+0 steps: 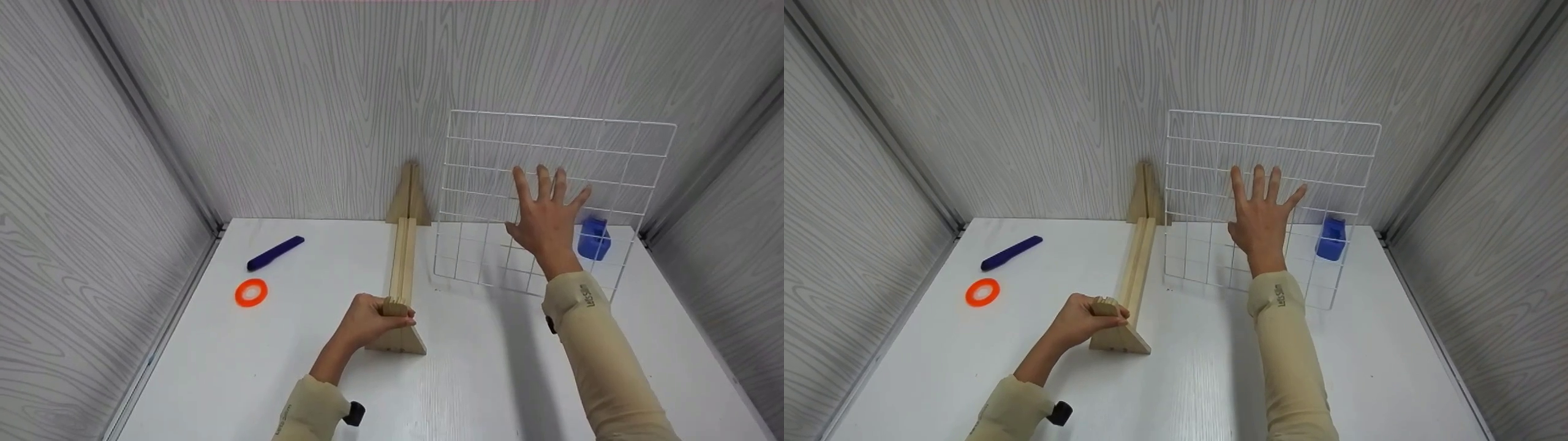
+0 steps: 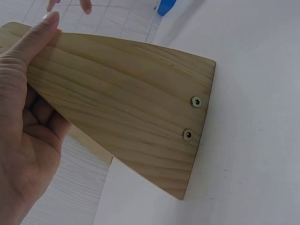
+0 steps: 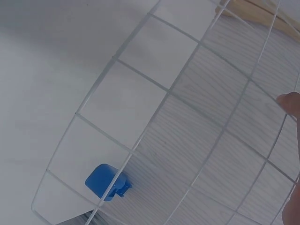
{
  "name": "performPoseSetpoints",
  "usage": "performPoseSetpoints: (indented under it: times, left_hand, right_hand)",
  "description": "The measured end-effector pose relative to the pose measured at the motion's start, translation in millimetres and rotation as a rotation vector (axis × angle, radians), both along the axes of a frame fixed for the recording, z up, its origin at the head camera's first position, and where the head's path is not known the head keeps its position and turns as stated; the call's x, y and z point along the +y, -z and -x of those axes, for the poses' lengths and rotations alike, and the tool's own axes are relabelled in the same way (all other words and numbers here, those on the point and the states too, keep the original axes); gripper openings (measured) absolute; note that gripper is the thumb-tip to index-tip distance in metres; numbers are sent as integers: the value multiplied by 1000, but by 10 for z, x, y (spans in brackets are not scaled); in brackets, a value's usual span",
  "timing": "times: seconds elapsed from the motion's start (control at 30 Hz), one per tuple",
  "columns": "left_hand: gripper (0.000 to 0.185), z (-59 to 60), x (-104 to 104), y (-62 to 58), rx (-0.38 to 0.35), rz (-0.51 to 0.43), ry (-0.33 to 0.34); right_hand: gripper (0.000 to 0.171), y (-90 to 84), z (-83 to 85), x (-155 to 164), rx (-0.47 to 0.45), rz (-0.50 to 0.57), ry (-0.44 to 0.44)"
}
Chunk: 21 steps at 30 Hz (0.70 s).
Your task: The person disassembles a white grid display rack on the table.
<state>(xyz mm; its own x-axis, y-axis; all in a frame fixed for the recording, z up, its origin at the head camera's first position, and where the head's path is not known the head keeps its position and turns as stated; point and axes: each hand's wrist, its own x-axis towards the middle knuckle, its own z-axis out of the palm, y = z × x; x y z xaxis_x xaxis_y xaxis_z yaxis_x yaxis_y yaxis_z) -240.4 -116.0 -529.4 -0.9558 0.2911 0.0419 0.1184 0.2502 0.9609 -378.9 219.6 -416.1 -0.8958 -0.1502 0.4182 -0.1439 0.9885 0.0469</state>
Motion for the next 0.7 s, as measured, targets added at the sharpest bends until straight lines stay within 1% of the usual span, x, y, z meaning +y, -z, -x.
performPoseSetpoints:
  times: [0.27,0.53,0.7]
  left_hand:
    - [21,-7,17,14,12,5,-36]
    - [22,-21,37,38,6,19,-39]
    - [22,-2,35,33,-3,-6,-32]
  right_hand:
    - [116,33,15,-4,-11,-6,3]
    - [118,95,27,22,-49,-10,-5]
    - [117,109,51,44,-76,-24,-27]
